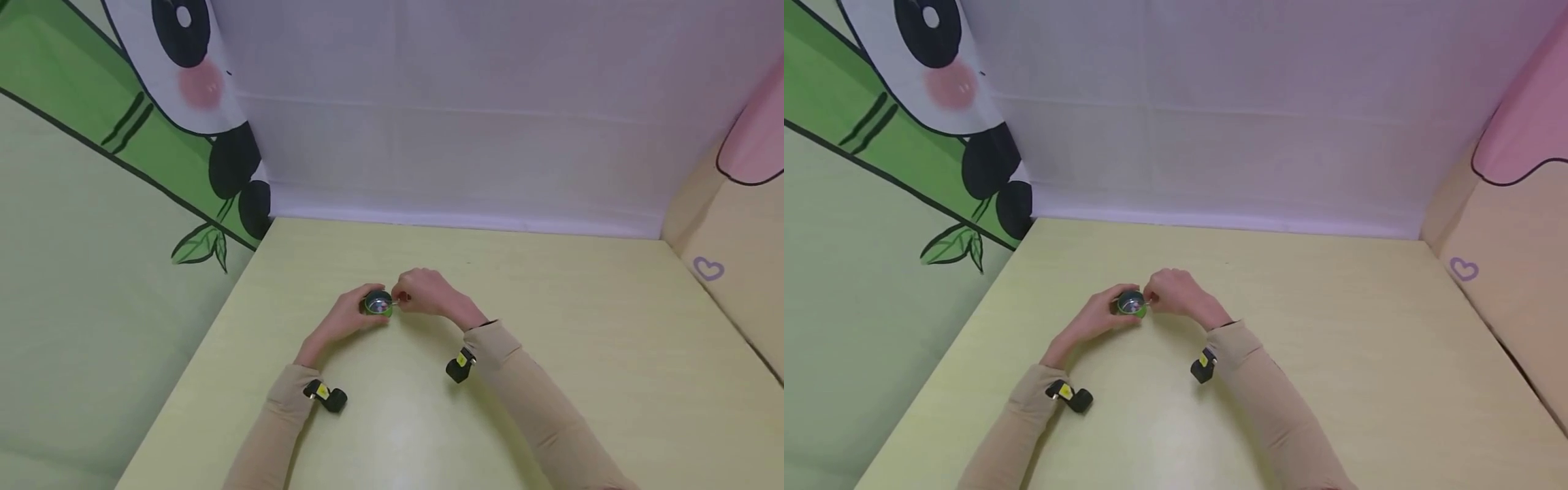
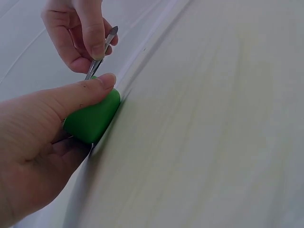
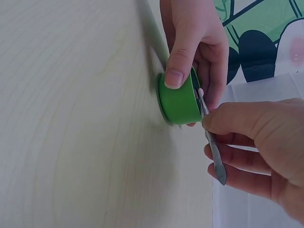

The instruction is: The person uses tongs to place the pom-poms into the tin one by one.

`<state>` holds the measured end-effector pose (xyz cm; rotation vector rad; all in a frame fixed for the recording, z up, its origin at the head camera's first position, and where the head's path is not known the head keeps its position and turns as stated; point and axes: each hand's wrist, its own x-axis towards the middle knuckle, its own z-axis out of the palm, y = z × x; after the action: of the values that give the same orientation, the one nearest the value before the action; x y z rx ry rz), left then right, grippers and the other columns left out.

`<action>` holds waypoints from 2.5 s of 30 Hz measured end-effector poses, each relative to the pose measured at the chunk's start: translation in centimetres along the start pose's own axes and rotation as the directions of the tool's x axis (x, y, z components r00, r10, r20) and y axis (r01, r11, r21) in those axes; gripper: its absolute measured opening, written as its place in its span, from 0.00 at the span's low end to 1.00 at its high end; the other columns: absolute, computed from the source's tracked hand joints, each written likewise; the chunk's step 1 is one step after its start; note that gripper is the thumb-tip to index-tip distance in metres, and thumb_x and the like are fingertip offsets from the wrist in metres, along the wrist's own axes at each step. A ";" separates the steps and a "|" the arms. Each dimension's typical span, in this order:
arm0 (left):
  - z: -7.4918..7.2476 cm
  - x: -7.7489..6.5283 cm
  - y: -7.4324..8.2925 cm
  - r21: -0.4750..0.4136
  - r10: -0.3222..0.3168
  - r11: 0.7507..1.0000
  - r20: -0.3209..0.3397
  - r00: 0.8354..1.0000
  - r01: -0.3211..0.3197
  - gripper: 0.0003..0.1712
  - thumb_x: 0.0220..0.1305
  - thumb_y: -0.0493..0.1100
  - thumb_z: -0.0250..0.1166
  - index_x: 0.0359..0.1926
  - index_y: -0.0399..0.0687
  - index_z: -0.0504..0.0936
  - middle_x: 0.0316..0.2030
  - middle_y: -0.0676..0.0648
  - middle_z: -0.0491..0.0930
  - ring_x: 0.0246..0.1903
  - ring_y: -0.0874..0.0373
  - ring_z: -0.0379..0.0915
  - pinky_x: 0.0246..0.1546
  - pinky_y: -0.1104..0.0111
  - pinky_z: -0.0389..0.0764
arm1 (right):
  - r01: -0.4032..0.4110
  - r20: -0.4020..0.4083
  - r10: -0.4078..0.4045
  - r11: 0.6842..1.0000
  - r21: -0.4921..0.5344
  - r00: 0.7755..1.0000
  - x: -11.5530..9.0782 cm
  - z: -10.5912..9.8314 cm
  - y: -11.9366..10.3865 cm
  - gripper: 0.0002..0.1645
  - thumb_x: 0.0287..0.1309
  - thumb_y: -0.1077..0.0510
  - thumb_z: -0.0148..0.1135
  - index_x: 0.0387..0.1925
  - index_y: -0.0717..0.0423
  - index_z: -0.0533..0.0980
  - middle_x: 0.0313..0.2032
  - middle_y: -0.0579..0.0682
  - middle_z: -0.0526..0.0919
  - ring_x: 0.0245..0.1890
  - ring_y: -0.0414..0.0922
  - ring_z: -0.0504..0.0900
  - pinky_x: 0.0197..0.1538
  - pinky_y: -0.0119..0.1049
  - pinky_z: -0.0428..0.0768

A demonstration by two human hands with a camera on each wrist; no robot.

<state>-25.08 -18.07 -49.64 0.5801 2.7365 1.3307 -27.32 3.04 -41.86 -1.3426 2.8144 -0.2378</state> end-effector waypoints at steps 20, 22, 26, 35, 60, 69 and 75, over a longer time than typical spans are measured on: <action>1.1 1.4 1.2 -0.013 0.003 1.000 -0.036 0.999 -0.004 0.43 0.53 0.48 0.77 0.68 0.43 0.70 0.63 0.40 0.76 0.62 0.44 0.73 0.65 0.51 0.74 | -0.002 0.019 0.002 1.000 -0.013 1.000 -0.9 -1.2 2.2 0.11 0.55 0.64 0.63 0.38 0.52 0.86 0.31 0.46 0.84 0.28 0.38 0.71 0.29 0.28 0.68; 1.1 1.6 1.2 -0.002 0.004 1.000 -0.042 0.999 -0.004 0.43 0.53 0.48 0.77 0.68 0.43 0.70 0.63 0.39 0.76 0.62 0.44 0.73 0.65 0.51 0.74 | -0.004 0.019 0.004 1.000 -0.020 1.000 -1.1 -1.5 2.6 0.10 0.55 0.64 0.63 0.38 0.52 0.86 0.31 0.46 0.85 0.29 0.39 0.74 0.30 0.28 0.71; 1.3 1.8 1.4 0.015 0.004 1.000 -0.043 0.999 -0.004 0.43 0.53 0.48 0.77 0.68 0.43 0.70 0.63 0.39 0.76 0.62 0.44 0.74 0.65 0.51 0.75 | -0.024 0.007 0.024 1.000 -0.011 1.000 -1.9 -1.6 3.2 0.09 0.57 0.62 0.64 0.39 0.52 0.86 0.34 0.46 0.87 0.33 0.39 0.80 0.34 0.30 0.79; 1.7 2.2 1.8 -0.001 -0.001 1.000 -0.050 0.999 0.001 0.43 0.53 0.47 0.77 0.68 0.44 0.70 0.63 0.38 0.76 0.62 0.43 0.74 0.65 0.51 0.74 | -0.136 -0.088 0.133 0.990 -0.037 0.987 -5.0 -2.2 5.0 0.09 0.59 0.60 0.64 0.40 0.50 0.86 0.36 0.45 0.88 0.33 0.40 0.82 0.29 0.33 0.79; 1.9 2.4 1.5 0.004 -0.040 0.999 -0.049 0.998 0.040 0.43 0.53 0.47 0.76 0.69 0.46 0.69 0.63 0.37 0.76 0.62 0.41 0.72 0.66 0.49 0.72 | -0.463 -0.196 0.480 0.877 0.132 0.855 -13.4 -1.0 10.6 0.05 0.55 0.61 0.67 0.34 0.55 0.86 0.31 0.50 0.88 0.30 0.45 0.81 0.25 0.34 0.75; 1.9 2.3 1.8 0.007 -0.036 0.999 -0.045 0.998 0.036 0.43 0.54 0.48 0.76 0.68 0.45 0.69 0.63 0.37 0.76 0.63 0.41 0.72 0.67 0.49 0.72 | -0.501 -0.125 0.522 0.850 0.163 0.844 -13.7 -0.2 11.1 0.05 0.55 0.61 0.66 0.34 0.55 0.86 0.31 0.50 0.87 0.30 0.44 0.79 0.30 0.35 0.75; 2.0 2.1 1.9 0.005 -0.035 0.999 -0.045 0.998 0.035 0.43 0.54 0.47 0.76 0.69 0.44 0.68 0.63 0.37 0.75 0.63 0.41 0.72 0.67 0.49 0.71 | -0.491 -0.117 0.513 0.853 0.175 0.850 -13.7 0.3 11.5 0.06 0.55 0.61 0.68 0.35 0.56 0.87 0.32 0.51 0.88 0.31 0.45 0.81 0.33 0.38 0.79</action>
<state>-26.06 -14.76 -49.13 0.5065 2.7730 1.3453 -27.55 20.72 -44.56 -0.5388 3.0800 -0.5330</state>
